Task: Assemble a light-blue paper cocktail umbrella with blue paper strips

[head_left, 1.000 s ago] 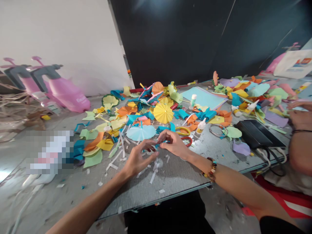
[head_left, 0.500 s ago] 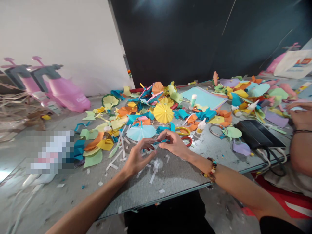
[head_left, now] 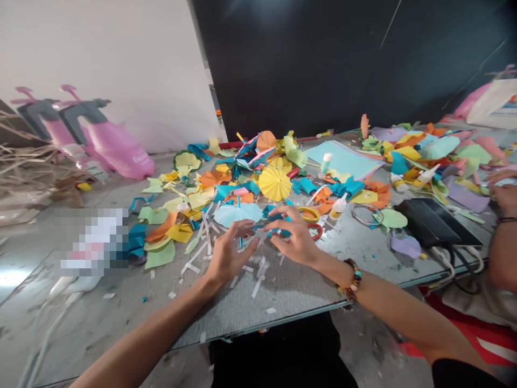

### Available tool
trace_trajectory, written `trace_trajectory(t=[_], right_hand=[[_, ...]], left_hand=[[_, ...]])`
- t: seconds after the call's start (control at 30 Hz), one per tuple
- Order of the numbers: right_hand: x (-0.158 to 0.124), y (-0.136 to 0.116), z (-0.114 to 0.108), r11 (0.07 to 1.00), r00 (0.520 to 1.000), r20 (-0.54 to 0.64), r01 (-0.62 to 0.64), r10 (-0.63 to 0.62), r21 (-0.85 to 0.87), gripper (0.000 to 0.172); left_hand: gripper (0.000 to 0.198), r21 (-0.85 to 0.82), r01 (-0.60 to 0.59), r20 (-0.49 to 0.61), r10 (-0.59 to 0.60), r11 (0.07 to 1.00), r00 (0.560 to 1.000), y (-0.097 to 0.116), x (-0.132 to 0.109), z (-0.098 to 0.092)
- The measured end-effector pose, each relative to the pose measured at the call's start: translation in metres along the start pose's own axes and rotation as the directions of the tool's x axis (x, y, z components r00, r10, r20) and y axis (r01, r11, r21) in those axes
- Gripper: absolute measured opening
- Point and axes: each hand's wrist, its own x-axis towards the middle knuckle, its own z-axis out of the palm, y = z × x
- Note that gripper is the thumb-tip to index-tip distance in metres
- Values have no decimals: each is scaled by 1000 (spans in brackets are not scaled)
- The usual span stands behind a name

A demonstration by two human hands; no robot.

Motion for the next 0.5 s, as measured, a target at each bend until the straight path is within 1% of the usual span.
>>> trace_trajectory(t=[0.03, 0.1, 0.5], right_hand=[[-1, 0, 0, 998, 999, 23, 40, -39, -43, 24], [-2, 0, 1, 993, 996, 49, 79, -75, -88, 27], [-4, 5, 4, 989, 991, 97, 105, -95, -105, 26]], left_hand=[[37, 13, -8, 0, 8, 1000, 1000, 1, 0, -1], [38, 32, -22, 6, 21, 999, 1000, 3, -1, -2], [44, 20, -37, 39, 37, 999, 999, 0, -4, 0]])
